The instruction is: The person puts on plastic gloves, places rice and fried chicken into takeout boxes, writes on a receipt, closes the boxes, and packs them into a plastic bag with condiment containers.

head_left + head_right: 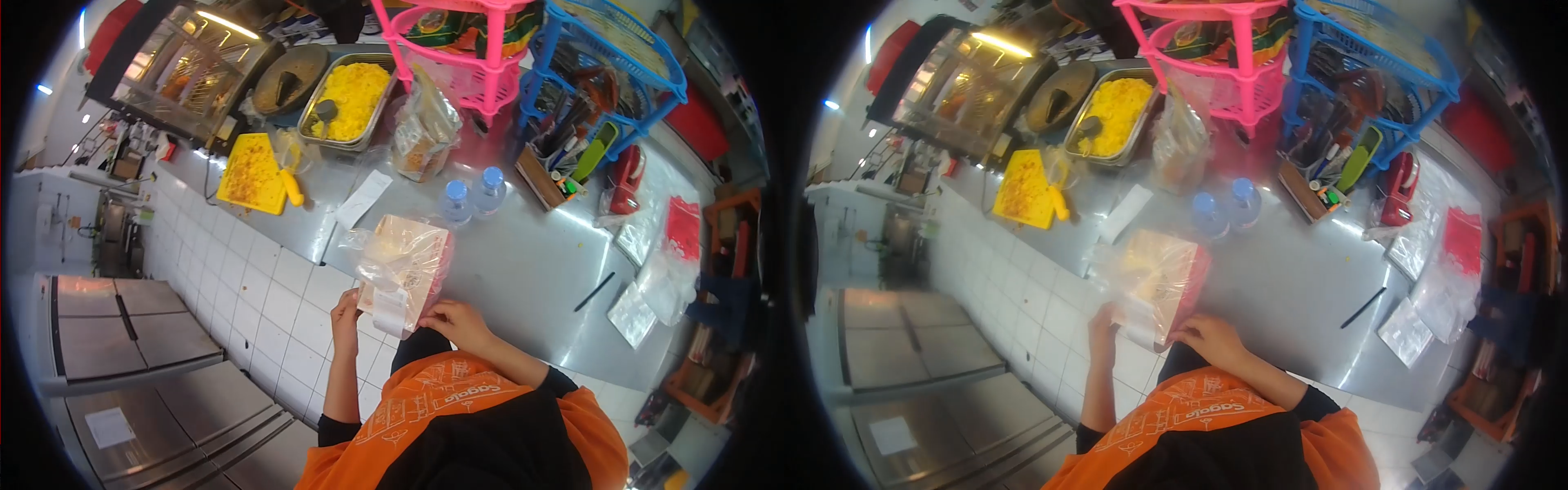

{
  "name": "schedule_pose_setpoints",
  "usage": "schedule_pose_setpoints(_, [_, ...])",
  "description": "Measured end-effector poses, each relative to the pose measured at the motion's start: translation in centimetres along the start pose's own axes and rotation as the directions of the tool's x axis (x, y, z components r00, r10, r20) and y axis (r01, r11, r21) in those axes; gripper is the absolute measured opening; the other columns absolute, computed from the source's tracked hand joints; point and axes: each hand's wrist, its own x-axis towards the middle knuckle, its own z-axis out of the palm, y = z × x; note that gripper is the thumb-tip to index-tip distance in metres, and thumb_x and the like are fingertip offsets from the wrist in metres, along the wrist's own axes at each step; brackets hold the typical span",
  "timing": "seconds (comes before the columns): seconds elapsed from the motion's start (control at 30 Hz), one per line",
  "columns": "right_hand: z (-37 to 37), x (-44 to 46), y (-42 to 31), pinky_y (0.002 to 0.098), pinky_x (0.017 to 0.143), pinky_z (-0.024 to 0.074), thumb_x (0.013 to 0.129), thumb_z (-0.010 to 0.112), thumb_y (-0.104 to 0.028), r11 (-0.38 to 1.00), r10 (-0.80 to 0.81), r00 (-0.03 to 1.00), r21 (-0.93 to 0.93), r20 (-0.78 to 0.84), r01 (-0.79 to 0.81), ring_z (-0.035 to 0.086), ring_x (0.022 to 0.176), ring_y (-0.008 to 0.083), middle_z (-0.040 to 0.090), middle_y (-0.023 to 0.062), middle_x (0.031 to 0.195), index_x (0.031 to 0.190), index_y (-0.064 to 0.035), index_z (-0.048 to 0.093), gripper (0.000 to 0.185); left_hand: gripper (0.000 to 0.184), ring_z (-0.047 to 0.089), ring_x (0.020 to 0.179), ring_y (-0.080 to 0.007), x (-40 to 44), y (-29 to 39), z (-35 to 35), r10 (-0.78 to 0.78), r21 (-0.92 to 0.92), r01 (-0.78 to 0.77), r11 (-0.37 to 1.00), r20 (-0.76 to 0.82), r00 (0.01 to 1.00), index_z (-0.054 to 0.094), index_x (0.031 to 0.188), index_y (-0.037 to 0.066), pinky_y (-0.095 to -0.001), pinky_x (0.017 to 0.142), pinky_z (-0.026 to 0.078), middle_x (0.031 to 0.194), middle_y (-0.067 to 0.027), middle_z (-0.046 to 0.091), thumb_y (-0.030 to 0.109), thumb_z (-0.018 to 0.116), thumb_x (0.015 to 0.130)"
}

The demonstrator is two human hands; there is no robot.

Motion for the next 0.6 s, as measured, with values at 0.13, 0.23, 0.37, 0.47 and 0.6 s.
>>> schedule_pose_setpoints(0.13, [0.4,1.1,2.4,0.0381,0.07,0.0488,0.083,0.066,-0.039,0.987,0.11,0.99,-0.103,-0.091,-0.119,0.062,0.079,0.0286,0.064,0.0091,0.083,0.09,-0.0113,0.067,0.028,0.037,0.055,0.104,-0.016,1.3,-1.6,-0.2,-0.152,-0.03,0.155,0.987,0.096,0.984,0.053,0.128,0.001,-0.0289,0.089,0.045,0.117,-0.0071,0.057,0.021,0.051,0.097])
schedule_pose_setpoints(0.23, [0.2,0.9,2.5,0.0395,0.07,0.0494,0.083,0.066,-0.038,0.964,0.099,0.966,-0.218,-0.24,-0.153,0.063,0.077,0.0297,0.064,0.0093,0.082,0.092,-0.0124,0.064,0.027,0.046,0.055,0.101,-0.0159,3.4,-1.7,-1.1,-0.071,0.209,0.044,0.977,0.125,0.99,0.044,0.136,0.004,-0.029,0.088,0.045,0.112,-0.0053,0.058,0.014,0.054,0.092])
schedule_pose_setpoints(0.37, [-2.7,0.6,1.3,0.0379,0.064,0.0493,0.083,0.065,-0.027,0.94,-0.019,0.862,-0.304,-0.506,-0.157,0.062,0.07,0.0254,0.063,0.0063,0.076,0.092,-0.013,0.062,0.017,0.044,0.053,0.092,-0.0139,8.3,0.9,-2.4,0.14,0.295,-0.162,0.942,0.093,0.986,0.053,0.128,0.007,-0.0273,0.083,0.045,0.106,-0.0041,0.057,0.007,0.06,0.085])
schedule_pose_setpoints(0.47, [-7.1,-1.5,0.9,0.0374,0.064,0.0487,0.083,0.066,-0.025,0.922,0.023,0.718,-0.262,-0.696,-0.284,0.061,0.068,0.0243,0.062,0.0058,0.078,0.092,-0.0134,0.062,0.015,0.033,0.051,0.089,-0.0117,12.5,4.9,-0.2,0.335,0.037,-0.344,0.938,0.158,0.929,0.06,0.119,0.007,-0.0247,0.077,0.044,0.103,-0.0046,0.057,0.009,0.061,0.086])
schedule_pose_setpoints(0.6, [-12.9,-4.8,4.8,0.0373,0.065,0.0484,0.084,0.064,-0.024,0.916,0.063,0.539,-0.166,-0.84,-0.366,0.062,0.071,0.0203,0.062,0.007,0.079,0.092,-0.0097,0.063,0.016,0.031,0.05,0.09,-0.0113,16.1,8.8,1.4,0.379,0.028,-0.404,0.915,0.289,0.879,0.06,0.12,0.01,-0.0264,0.083,0.044,0.107,-0.003,0.057,0.016,0.06,0.09])
